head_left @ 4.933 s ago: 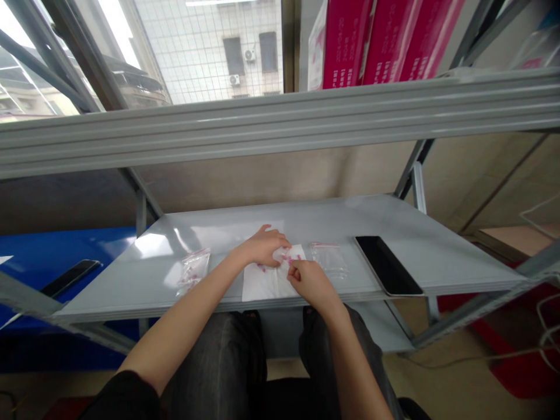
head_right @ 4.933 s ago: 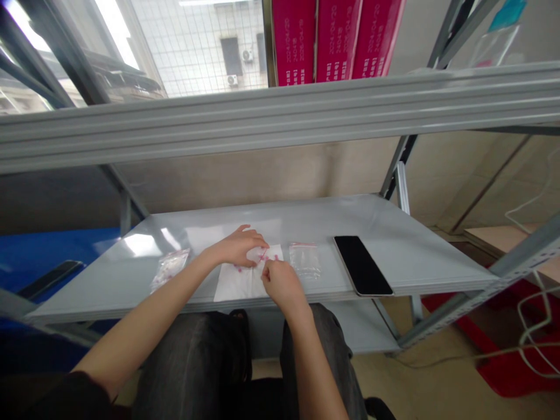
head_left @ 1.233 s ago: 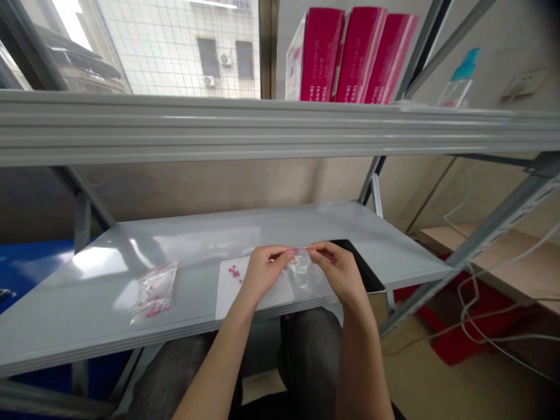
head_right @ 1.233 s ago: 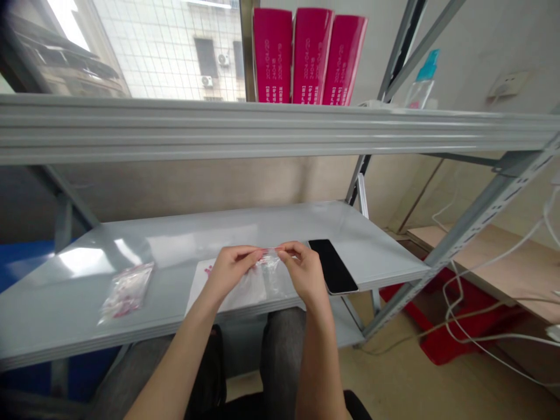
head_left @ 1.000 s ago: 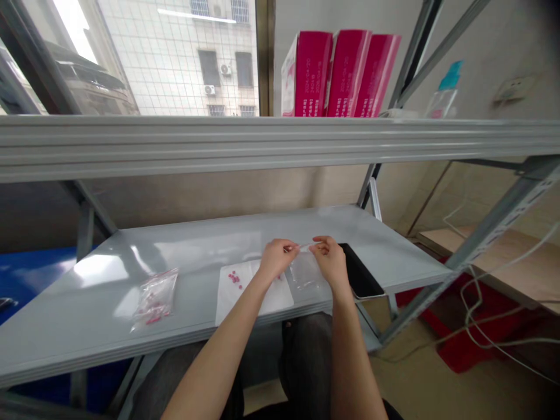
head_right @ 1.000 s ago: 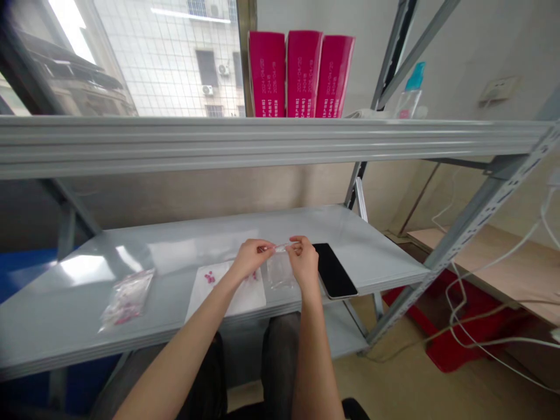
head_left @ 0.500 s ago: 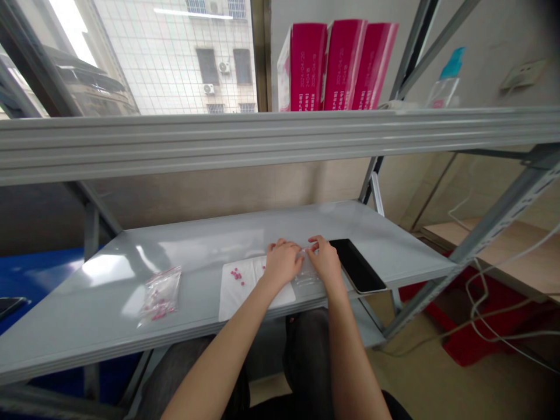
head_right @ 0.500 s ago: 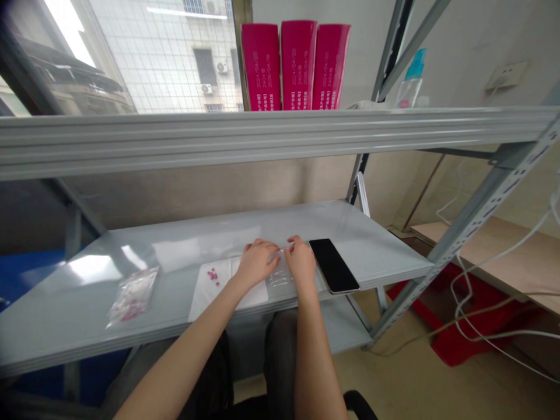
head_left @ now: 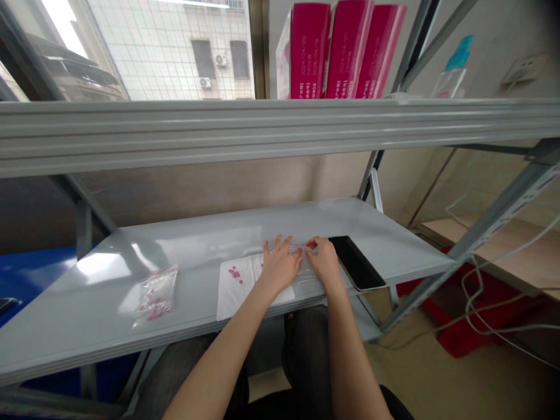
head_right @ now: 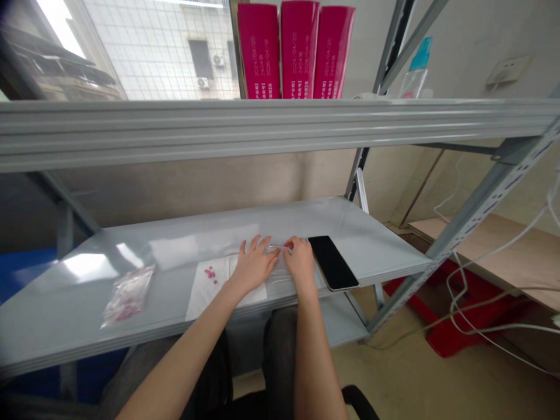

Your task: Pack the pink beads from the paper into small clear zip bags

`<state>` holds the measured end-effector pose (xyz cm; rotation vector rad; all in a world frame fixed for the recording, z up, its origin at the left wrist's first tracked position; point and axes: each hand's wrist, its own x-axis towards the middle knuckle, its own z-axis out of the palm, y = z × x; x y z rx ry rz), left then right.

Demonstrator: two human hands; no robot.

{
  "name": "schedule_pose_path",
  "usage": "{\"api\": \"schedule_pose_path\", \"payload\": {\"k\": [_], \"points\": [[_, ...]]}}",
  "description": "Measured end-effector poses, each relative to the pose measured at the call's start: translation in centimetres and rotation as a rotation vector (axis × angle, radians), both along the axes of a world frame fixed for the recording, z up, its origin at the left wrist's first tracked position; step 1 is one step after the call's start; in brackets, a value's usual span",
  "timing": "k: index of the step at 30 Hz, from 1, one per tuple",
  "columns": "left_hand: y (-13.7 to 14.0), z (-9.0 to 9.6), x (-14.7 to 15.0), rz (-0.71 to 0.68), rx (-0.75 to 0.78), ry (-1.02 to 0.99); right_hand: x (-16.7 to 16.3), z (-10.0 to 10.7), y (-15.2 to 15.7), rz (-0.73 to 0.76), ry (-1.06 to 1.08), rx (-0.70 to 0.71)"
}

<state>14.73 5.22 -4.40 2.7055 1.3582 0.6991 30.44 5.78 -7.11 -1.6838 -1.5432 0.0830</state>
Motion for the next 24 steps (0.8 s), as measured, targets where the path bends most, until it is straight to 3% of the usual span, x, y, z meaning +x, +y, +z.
{"api": "schedule_pose_path", "payload": {"k": [4,7,10,13,15,18,22,24], "points": [[0.7,0.8,-0.8,-0.050,-0.012,-0.098,0.0,0.3,-0.3,0.002,0.034,0.052],[0.7,2.2,-3.3,-0.013,0.016,-0.247,0.3,1.1,-0.8,-0.027,0.087,0.111],[-0.5,3.1,-8.3,0.115,0.076,-0.407,0.3,2.5,-1.7,-0.088,0.147,0.179],[-2.5,2.2,-14.9,0.377,0.124,-0.588,-1.8,4.2,-2.6,-0.088,0.191,0.250],[-3.7,1.1,-19.3,0.621,0.094,-0.574,-5.0,5.1,-3.2,0.031,0.193,0.291],[-4.9,-0.5,-24.9,0.948,0.041,-0.525,-12.1,5.6,-4.3,0.356,0.130,0.246],[-5.2,-1.3,-28.9,1.098,0.051,-0.503,-22.1,4.6,-6.6,0.780,-0.161,0.101],[-5.1,-1.3,-29.2,1.085,0.025,-0.497,-25.5,3.6,-7.5,0.847,-0.252,0.102]]}}
